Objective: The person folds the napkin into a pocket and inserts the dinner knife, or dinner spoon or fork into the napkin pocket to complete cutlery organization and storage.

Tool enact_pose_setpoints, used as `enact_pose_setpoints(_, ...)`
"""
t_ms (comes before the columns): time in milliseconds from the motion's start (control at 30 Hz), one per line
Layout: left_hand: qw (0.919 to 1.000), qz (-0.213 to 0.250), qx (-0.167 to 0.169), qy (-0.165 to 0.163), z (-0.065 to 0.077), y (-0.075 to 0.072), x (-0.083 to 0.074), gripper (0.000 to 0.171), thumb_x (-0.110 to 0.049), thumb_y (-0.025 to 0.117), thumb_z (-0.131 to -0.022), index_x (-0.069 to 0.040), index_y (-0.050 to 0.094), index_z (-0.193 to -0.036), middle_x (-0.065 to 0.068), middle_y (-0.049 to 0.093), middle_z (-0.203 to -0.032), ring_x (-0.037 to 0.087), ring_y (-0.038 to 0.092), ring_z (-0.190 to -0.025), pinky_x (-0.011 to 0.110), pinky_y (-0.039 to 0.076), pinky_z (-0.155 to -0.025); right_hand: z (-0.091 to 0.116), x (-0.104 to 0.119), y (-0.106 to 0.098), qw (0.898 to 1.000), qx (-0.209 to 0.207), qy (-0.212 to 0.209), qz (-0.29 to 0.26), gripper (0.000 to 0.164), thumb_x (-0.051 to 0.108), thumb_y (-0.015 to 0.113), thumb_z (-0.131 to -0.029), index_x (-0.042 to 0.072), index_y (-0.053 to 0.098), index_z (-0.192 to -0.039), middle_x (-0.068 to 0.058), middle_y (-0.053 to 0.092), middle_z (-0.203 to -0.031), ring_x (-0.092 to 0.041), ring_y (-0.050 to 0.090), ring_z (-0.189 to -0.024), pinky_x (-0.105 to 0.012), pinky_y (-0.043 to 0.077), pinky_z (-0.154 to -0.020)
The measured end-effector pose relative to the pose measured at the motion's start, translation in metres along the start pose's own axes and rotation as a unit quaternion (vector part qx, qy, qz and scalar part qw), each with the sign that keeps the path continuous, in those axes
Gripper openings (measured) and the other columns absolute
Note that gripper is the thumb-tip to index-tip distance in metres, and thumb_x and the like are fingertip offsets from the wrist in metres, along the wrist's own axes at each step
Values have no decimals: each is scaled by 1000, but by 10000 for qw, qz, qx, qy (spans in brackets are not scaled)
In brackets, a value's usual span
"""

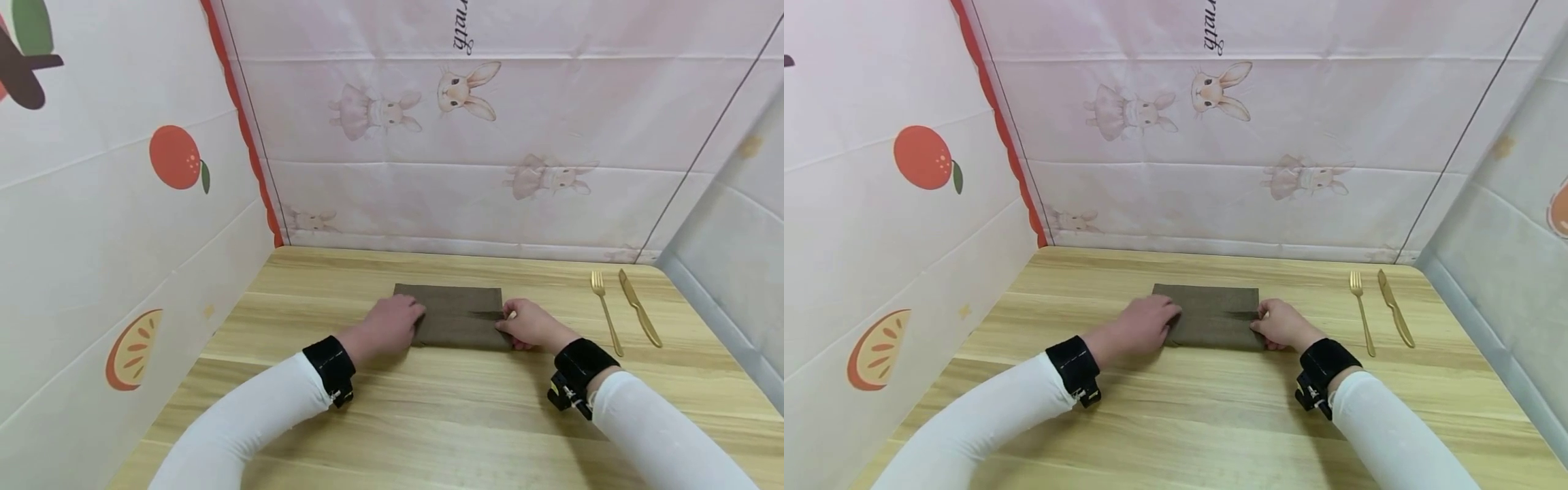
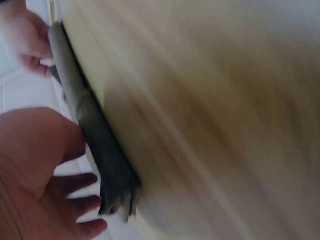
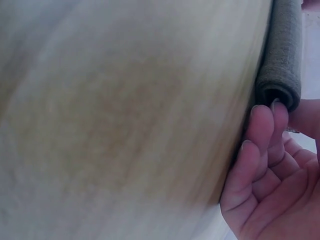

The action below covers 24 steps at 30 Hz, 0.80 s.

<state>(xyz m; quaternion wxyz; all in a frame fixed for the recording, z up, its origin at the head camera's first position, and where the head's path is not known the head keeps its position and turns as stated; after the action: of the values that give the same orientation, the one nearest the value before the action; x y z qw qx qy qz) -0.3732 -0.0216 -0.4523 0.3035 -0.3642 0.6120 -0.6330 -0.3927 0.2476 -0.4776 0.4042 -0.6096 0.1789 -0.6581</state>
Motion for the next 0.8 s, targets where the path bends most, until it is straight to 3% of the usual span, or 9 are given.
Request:
enact_pose_setpoints(67,9989,70,415,190,3,5,-9,47,-29,45,-109,-15,48,-154,9,51,-156,31,47,-145,51,43,-116,-1,0,1,10000,43,-64,30,19,23,65,-99,7,56,-93,1,54,-55,-13,61,-50,-29,53,-48)
enact_pose_setpoints(167,9952,69,970,98,6,12,-13,54,-40,35,-112,-19,34,-162,6,34,-168,31,31,-156,53,31,-124,-1,1,1,9999,50,-128,77,22,24,63,-100,9,54,-86,3,49,-54,-12,57,-48,-27,50,-47)
enact_pose_setpoints(300,9927,-58,1203,13,6,16,-13,58,-43,31,-112,-18,25,-164,5,27,-171,29,26,-159,52,24,-127,0,3,1,9992,-45,-297,272,22,23,63,-100,8,54,-86,4,47,-54,-11,53,-45,-27,47,-46)
enact_pose_setpoints(400,9917,-92,1285,8,5,18,-13,60,-44,31,-112,-16,24,-165,6,24,-172,28,25,-159,50,22,-129,2,11,-4,9957,-273,-564,685,19,21,66,-98,5,56,-96,1,49,-62,-14,51,-50,-31,45,-52)
enact_pose_setpoints(533,9910,-184,1327,25,3,18,-14,61,-45,32,-112,-15,24,-165,7,24,-172,27,25,-159,49,20,-129,10,42,-7,9756,-785,-1221,1650,32,21,68,-97,-1,60,-118,-11,66,-85,-25,64,-73,-44,54,-72)
enact_pose_setpoints(633,9904,-289,1349,82,2,17,-16,61,-44,32,-112,-13,24,-164,8,24,-172,26,24,-159,48,19,-130,19,76,6,9532,-799,-1915,2200,36,20,65,-100,-2,63,-128,-17,74,-111,-32,71,-101,-51,56,-92)
enact_pose_setpoints(733,9897,-327,1392,110,0,16,-18,61,-43,32,-112,-12,25,-164,9,24,-172,26,23,-160,48,20,-130,24,93,31,9403,-182,-2283,2518,38,19,59,-104,-2,62,-136,-20,68,-131,-36,66,-120,-53,52,-103)
enact_pose_setpoints(800,9891,-323,1435,101,-1,16,-19,62,-43,33,-112,-12,25,-164,9,23,-172,26,23,-160,47,21,-129,26,93,46,9390,326,-2177,2644,44,21,53,-107,0,54,-146,-22,55,-150,-40,52,-140,-57,44,-113)
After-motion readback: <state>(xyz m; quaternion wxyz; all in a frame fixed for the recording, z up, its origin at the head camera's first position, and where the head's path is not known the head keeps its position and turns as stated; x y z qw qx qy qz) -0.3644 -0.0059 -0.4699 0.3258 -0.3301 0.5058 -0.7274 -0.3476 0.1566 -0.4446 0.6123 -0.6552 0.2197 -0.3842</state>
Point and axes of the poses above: each hand's wrist, its own z-axis away from the middle knuckle, its own y-axis out of the palm, x = y × z, the point moved 6 cm from there along -z, towards the middle knuckle
